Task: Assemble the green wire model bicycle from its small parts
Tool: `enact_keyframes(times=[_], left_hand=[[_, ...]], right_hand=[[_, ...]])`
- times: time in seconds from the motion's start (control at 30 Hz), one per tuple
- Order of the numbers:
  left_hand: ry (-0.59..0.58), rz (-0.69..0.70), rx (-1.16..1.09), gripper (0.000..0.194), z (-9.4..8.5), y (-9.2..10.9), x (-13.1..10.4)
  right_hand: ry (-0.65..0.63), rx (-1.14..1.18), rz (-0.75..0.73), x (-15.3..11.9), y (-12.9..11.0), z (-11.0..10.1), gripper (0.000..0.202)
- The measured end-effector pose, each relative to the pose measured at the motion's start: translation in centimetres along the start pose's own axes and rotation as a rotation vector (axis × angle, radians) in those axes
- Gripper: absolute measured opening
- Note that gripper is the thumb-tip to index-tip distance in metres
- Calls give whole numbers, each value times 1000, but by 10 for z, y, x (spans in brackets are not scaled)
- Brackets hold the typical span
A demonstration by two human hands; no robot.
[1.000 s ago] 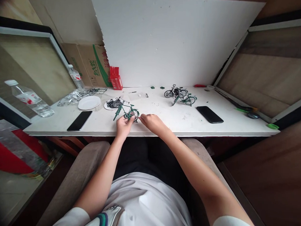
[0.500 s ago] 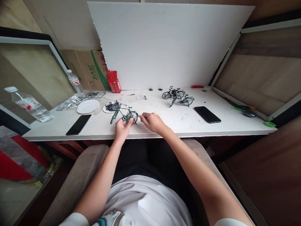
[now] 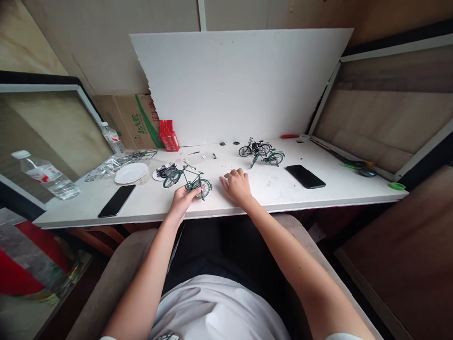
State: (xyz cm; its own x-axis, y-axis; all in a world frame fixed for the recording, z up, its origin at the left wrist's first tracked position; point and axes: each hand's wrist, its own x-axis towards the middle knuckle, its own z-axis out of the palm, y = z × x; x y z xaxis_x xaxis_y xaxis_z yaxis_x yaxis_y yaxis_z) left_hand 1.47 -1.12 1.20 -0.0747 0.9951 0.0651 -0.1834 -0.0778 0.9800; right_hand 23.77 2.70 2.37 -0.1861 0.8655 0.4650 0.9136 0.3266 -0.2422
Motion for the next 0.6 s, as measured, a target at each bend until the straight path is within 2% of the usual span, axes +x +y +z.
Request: enact_keyframes(times=[0.1, 0.2, 0.4, 0.5, 0.6], left_hand=[[-53, -26, 15, 40, 9, 10, 3], [-131, -28, 61, 34, 18, 17, 9], [-141, -10, 263, 31, 23, 12, 22], [-177, 62, 362, 30, 10, 10, 18], [-182, 186, 453, 28, -26, 17, 10]], right_hand=[[-62, 429, -75, 3, -9, -3, 60], [-175, 847, -100, 3, -19, -4, 60], [-195, 1114, 28, 1, -28, 0, 55], [-206, 1184, 119, 1, -25, 4, 55], [-175, 1203, 195, 1, -20, 8, 58]])
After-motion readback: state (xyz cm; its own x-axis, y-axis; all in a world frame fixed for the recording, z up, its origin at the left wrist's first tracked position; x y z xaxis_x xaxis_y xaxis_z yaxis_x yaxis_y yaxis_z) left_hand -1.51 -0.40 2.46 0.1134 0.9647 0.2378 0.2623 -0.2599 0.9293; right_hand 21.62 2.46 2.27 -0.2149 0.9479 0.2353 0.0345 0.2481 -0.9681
